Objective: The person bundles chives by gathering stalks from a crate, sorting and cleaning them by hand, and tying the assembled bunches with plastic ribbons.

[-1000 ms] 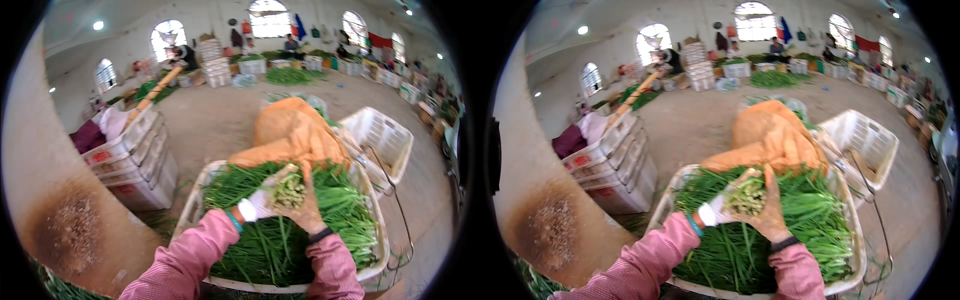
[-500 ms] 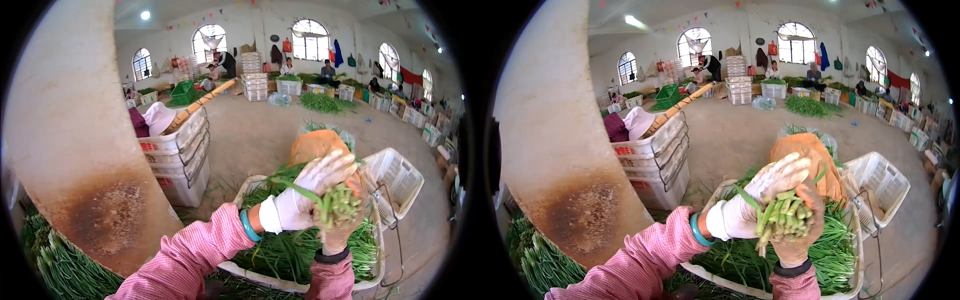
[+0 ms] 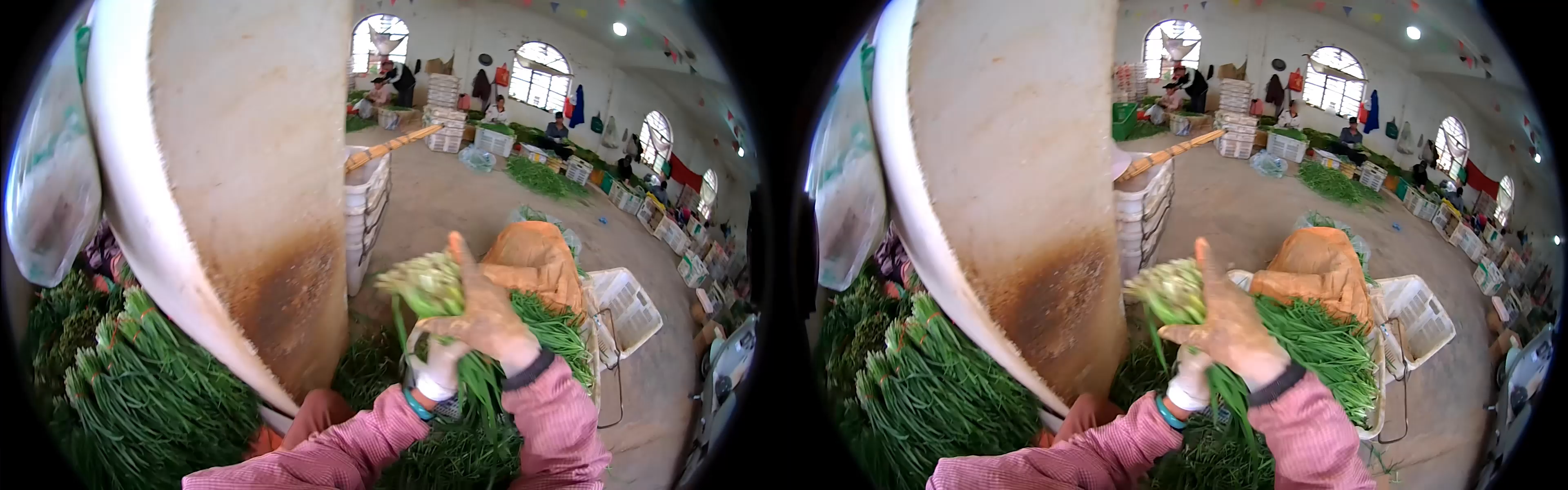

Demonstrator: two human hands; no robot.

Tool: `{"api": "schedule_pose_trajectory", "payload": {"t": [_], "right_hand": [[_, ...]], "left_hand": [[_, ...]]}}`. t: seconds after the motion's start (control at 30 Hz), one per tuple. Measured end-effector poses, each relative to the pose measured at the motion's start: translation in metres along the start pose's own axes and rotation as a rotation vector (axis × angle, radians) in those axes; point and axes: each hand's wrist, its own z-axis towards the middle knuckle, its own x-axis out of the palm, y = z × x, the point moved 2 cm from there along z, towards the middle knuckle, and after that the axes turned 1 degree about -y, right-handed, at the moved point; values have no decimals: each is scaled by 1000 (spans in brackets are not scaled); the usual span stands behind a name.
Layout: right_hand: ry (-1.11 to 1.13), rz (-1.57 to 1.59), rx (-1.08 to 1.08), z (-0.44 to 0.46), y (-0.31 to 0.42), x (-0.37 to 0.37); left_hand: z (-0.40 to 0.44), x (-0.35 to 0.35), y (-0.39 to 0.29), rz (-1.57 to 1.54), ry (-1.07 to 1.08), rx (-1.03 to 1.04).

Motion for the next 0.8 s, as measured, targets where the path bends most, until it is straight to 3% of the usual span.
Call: {"api": "schedule_pose_trajectory", "payload": {"t": [0.03,0.07,0.1,0.17,0.2,0.23,0.3,0.33,0.43,0.5,0.57,0.63,0.77,0.8], "right_hand": [[126,-164,-164,11,5,20],[318,-133,-124,16,3,33],[338,-118,-123,21,10,37],[804,-146,279,20,14,49],[790,29,285,13,2,58],[794,34,306,0,-5,72],[355,662,130,-36,-17,87],[154,873,148,-57,-23,98],[-211,1155,606,-112,-28,104],[-605,1324,678,-137,-25,106],[-858,1488,673,-151,-16,104],[-910,1573,593,-173,-28,120],[-838,1410,656,-208,-9,137],[-800,1364,652,-216,-8,136]], "left_hand": [[-3,-19,-15,-173,-33,-39],[-6,-37,-30,-348,-73,-71],[-15,-40,-66,-338,-112,91],[-8,-79,-90,-490,-118,121],[-9,-79,-93,-310,-187,319],[-8,-80,-92,-379,-251,217],[-14,-71,-91,-426,-46,57],[-12,-68,-85,-404,-4,-67],[-25,-40,-67,-22,-3,-302],[-53,-40,-51,296,335,-355],[-89,-43,-35,554,610,-360],[-129,-53,-23,556,553,-578],[-163,-72,-44,523,349,-1027],[-162,-89,-51,461,517,-940]]}}
